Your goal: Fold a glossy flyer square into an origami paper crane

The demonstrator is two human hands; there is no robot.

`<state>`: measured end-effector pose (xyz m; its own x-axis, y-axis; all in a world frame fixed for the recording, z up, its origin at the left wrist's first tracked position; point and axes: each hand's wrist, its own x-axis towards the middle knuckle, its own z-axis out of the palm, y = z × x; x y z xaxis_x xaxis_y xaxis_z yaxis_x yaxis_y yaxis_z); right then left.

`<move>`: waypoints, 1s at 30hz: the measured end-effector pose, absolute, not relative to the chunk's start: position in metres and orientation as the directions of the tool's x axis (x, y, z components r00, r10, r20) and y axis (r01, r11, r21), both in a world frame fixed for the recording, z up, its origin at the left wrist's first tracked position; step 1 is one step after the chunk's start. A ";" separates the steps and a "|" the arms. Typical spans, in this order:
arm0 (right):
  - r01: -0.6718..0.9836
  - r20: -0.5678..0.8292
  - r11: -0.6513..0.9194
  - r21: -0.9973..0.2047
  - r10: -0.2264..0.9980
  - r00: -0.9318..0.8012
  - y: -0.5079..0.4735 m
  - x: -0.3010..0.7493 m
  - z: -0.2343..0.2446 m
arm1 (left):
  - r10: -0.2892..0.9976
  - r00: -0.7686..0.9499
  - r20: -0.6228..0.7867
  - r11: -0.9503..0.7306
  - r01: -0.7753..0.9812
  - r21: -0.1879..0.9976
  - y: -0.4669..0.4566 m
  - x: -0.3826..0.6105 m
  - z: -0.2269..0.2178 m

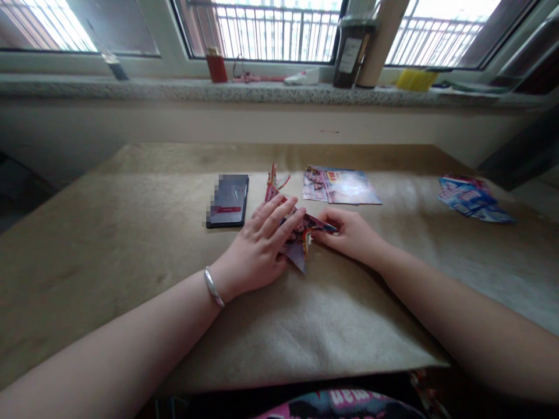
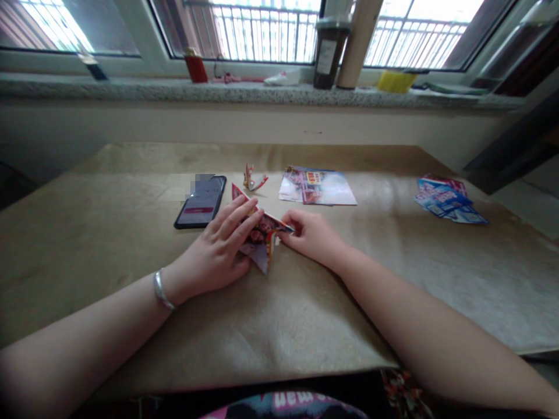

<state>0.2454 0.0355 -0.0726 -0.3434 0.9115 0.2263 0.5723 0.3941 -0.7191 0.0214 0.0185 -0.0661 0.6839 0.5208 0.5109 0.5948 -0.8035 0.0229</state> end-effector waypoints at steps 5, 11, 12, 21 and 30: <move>0.546 0.227 0.405 -0.734 0.903 -0.364 0.030 0.243 -0.067 | 0.512 0.667 0.541 -0.794 0.608 0.001 0.019 0.021 -0.064; 0.512 0.160 0.288 -0.810 0.947 -0.279 0.027 0.236 -0.068 | 0.531 0.686 0.497 -0.790 0.613 -0.001 0.018 0.021 -0.061; 0.496 0.146 0.268 -0.826 0.951 -0.271 0.027 0.235 -0.069 | 0.537 0.685 0.493 -0.788 0.615 0.004 0.018 0.022 -0.061; 0.474 0.225 0.341 -0.812 0.931 -0.286 0.020 0.231 -0.059 | 0.563 0.622 0.544 -0.762 0.646 0.051 0.017 0.023 -0.062; 0.520 0.442 0.599 -0.609 0.800 -0.405 0.015 0.237 -0.052 | 0.577 0.559 0.596 -0.762 0.630 0.147 0.018 0.024 -0.057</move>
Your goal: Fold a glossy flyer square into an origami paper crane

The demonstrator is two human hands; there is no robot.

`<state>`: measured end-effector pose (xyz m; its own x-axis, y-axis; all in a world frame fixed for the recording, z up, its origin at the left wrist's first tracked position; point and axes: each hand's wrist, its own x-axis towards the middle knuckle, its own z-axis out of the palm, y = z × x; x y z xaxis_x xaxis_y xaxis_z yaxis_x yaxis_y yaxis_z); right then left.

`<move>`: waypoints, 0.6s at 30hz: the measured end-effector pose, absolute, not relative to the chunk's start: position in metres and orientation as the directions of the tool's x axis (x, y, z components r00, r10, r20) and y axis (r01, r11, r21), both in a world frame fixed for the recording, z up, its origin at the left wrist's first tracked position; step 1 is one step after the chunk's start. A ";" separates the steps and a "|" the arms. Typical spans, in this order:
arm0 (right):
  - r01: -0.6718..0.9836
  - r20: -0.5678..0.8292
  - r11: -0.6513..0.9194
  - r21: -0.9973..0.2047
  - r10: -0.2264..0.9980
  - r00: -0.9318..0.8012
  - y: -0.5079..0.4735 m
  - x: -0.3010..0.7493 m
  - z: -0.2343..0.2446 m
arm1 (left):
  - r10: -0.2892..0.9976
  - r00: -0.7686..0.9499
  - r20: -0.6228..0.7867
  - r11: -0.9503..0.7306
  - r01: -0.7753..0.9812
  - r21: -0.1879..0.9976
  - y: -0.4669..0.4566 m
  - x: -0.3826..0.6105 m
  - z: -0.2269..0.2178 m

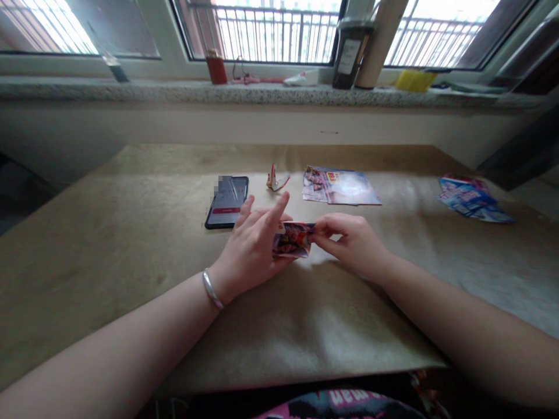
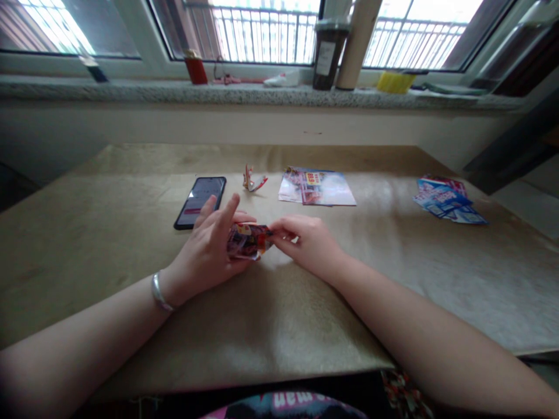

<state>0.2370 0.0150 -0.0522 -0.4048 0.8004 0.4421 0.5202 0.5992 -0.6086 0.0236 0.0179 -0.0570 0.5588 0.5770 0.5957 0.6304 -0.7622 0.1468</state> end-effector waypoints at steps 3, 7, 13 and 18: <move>0.489 0.451 0.611 -0.623 0.791 -0.414 0.014 0.238 -0.051 | 0.606 0.512 0.609 -0.744 0.636 0.205 0.018 0.024 -0.056; 0.423 0.419 0.578 -0.698 0.808 -0.414 0.012 0.237 -0.050 | 0.629 0.465 0.622 -0.726 0.638 0.257 0.020 0.024 -0.058; 0.438 0.489 0.646 -0.625 0.762 -0.426 0.011 0.233 -0.054 | 0.626 0.406 0.666 -0.714 0.642 0.280 0.020 0.024 -0.058; 0.442 0.531 0.635 -0.633 0.772 -0.348 0.010 0.231 -0.054 | 0.605 0.463 0.647 -0.757 0.587 0.288 0.018 0.025 -0.052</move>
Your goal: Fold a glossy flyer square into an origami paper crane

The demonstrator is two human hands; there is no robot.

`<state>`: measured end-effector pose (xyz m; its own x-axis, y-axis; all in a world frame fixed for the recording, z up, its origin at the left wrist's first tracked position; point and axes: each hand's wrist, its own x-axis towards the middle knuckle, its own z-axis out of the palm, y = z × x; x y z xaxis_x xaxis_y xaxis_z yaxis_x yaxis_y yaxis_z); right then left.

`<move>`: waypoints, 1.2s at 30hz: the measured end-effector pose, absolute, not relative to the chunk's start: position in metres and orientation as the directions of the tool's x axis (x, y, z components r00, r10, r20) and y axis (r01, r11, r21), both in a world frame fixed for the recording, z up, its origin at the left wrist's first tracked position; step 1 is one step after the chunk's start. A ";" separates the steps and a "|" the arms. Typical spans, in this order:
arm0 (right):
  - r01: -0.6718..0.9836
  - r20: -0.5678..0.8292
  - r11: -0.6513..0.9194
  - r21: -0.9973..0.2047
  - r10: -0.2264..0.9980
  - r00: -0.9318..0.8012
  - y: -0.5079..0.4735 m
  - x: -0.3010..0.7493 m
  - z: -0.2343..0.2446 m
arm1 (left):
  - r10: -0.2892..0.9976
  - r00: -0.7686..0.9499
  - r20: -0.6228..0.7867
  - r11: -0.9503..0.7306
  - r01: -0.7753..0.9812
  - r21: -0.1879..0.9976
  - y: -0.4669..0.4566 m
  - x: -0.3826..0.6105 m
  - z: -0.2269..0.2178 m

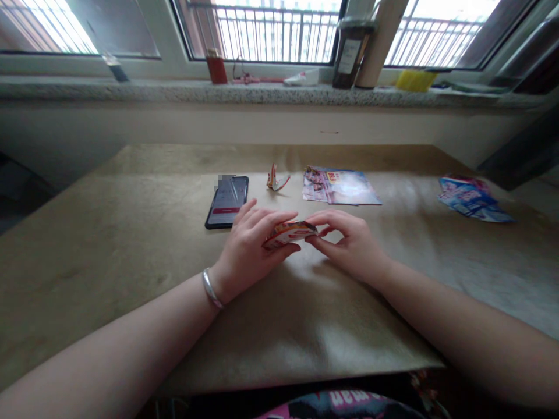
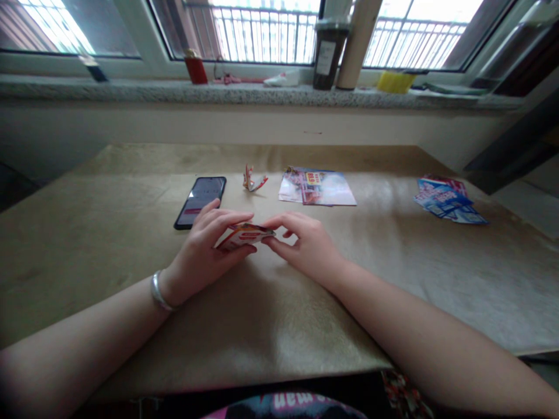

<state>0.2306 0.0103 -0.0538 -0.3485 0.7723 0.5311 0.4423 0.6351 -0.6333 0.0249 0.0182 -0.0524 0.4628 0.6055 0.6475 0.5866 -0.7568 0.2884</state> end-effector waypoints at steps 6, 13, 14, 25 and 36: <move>0.495 0.589 0.636 -0.592 0.760 -0.273 0.008 0.232 -0.051 | 0.582 0.445 0.681 -0.764 0.586 0.270 0.018 0.024 -0.052; 0.571 0.711 0.736 -0.364 0.615 -0.340 0.008 0.236 -0.050 | 0.599 0.441 0.668 -0.749 0.604 0.274 0.020 0.025 -0.054; 0.573 0.711 0.740 -0.352 0.609 -0.351 0.008 0.236 -0.049 | 0.602 0.441 0.666 -0.748 0.604 0.276 0.020 0.025 -0.054; 0.519 0.713 0.755 -0.400 0.612 -0.341 0.005 0.235 -0.048 | 0.588 0.415 0.694 -0.764 0.566 0.309 0.020 0.025 -0.055; 0.596 0.717 0.754 -0.276 0.574 -0.395 0.004 0.238 -0.040 | 0.460 0.400 0.793 -0.872 0.370 0.319 0.015 0.025 -0.047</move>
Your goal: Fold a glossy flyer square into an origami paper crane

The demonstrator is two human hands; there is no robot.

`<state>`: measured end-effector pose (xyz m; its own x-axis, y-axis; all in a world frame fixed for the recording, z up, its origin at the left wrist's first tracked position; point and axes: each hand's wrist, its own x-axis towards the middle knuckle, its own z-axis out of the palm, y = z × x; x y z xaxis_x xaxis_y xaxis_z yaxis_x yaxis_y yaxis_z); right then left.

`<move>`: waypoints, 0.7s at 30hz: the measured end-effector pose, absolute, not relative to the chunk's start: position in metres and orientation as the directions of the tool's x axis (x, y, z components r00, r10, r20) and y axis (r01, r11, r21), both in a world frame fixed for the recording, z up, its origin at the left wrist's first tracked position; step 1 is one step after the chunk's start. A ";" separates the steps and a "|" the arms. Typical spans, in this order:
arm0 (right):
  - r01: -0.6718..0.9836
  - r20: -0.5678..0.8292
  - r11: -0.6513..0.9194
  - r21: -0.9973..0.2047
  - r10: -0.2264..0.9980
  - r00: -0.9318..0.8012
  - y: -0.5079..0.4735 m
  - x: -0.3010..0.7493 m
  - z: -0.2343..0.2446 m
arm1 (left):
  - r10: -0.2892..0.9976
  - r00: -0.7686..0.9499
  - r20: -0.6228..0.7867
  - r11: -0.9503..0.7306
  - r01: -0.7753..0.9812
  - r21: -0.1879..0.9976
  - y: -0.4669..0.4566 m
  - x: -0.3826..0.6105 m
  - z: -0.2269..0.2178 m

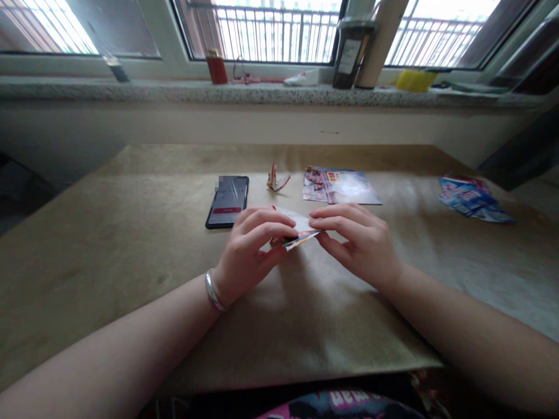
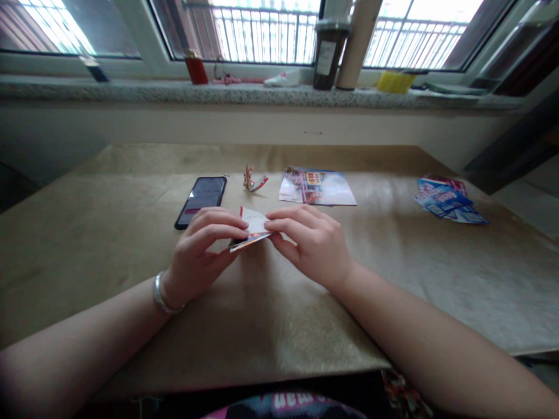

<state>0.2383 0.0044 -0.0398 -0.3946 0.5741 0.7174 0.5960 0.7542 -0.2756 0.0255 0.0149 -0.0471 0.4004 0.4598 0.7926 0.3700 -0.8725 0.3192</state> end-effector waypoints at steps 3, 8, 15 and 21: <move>0.526 0.718 0.755 -0.392 0.608 -0.339 0.004 0.236 -0.042 | 0.485 0.379 0.788 -0.862 0.360 0.357 0.016 0.024 -0.048; 0.382 0.723 0.756 -0.532 0.640 -0.260 0.003 0.232 -0.043 | 0.498 0.377 0.781 -0.860 0.328 0.390 0.016 0.025 -0.049; 0.491 0.802 0.815 -0.307 0.499 -0.327 0.003 0.238 -0.039 | 0.504 0.391 0.770 -0.861 0.298 0.412 0.016 0.027 -0.049; 0.503 0.804 0.830 -0.242 0.461 -0.376 0.005 0.240 -0.041 | 0.502 0.370 0.781 -0.861 0.297 0.413 0.016 0.026 -0.049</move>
<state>0.2401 0.0045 -0.0407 -0.3755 0.4613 0.8038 0.5025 0.8301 -0.2417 0.0263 0.0157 -0.0486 0.3702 0.5024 0.7814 0.2971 -0.8610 0.4128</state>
